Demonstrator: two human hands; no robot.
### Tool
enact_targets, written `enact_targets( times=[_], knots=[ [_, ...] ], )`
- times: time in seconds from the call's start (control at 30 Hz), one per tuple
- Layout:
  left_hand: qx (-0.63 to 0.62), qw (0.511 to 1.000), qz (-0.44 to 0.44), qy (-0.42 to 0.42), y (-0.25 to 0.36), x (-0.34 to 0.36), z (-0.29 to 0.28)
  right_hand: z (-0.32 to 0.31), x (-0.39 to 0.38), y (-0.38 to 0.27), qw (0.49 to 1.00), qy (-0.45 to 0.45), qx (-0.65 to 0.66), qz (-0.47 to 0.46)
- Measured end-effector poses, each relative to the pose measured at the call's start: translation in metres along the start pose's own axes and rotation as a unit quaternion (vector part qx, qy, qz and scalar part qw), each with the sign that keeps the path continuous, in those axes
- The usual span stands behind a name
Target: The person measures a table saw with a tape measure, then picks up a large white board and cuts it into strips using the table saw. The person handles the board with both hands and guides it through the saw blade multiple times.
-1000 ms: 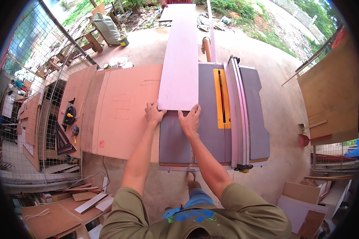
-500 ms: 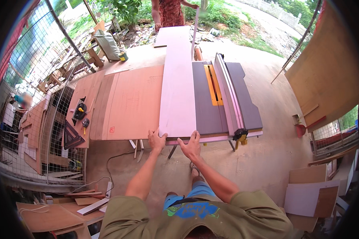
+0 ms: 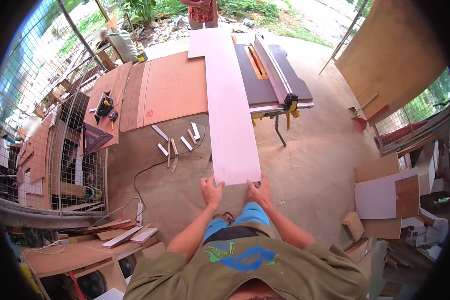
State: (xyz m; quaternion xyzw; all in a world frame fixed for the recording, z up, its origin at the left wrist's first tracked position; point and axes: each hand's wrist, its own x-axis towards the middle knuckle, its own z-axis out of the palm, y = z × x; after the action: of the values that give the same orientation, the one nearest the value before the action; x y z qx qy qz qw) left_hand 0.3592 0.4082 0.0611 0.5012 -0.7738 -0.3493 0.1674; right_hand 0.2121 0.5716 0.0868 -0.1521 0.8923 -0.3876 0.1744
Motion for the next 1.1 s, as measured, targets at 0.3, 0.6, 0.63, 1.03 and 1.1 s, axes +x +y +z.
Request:
enact_targets(
  times=[0.3, 0.6, 0.63, 1.03, 1.1],
  knots=[
    [-0.254, 0.952, -0.006, -0.17, -0.019, 0.02, 0.026, -0.017, 0.019, 0.072, 0.926, -0.144, 0.276, 0.213],
    [-0.244, 0.931, 0.005, -0.271, -0.048, -0.141, 0.028, -0.067, -0.128, 0.15, 0.881, -0.096, 0.371, 0.276],
    [-0.249, 0.924, -0.002, -0.29, -0.05, -0.175, 0.029, -0.08, -0.154, 0.165, 0.871, -0.07, 0.388, 0.294],
    [0.017, 0.792, 0.174, -0.584, -0.092, -0.255, -0.005, -0.095, -0.38, 0.284, 0.674, 0.163, 0.657, 0.295],
    [0.015, 0.876, 0.116, -0.468, -0.105, -0.188, 0.003, -0.086, -0.383, 0.281, 0.637, 0.212, 0.652, 0.351]
  ],
)
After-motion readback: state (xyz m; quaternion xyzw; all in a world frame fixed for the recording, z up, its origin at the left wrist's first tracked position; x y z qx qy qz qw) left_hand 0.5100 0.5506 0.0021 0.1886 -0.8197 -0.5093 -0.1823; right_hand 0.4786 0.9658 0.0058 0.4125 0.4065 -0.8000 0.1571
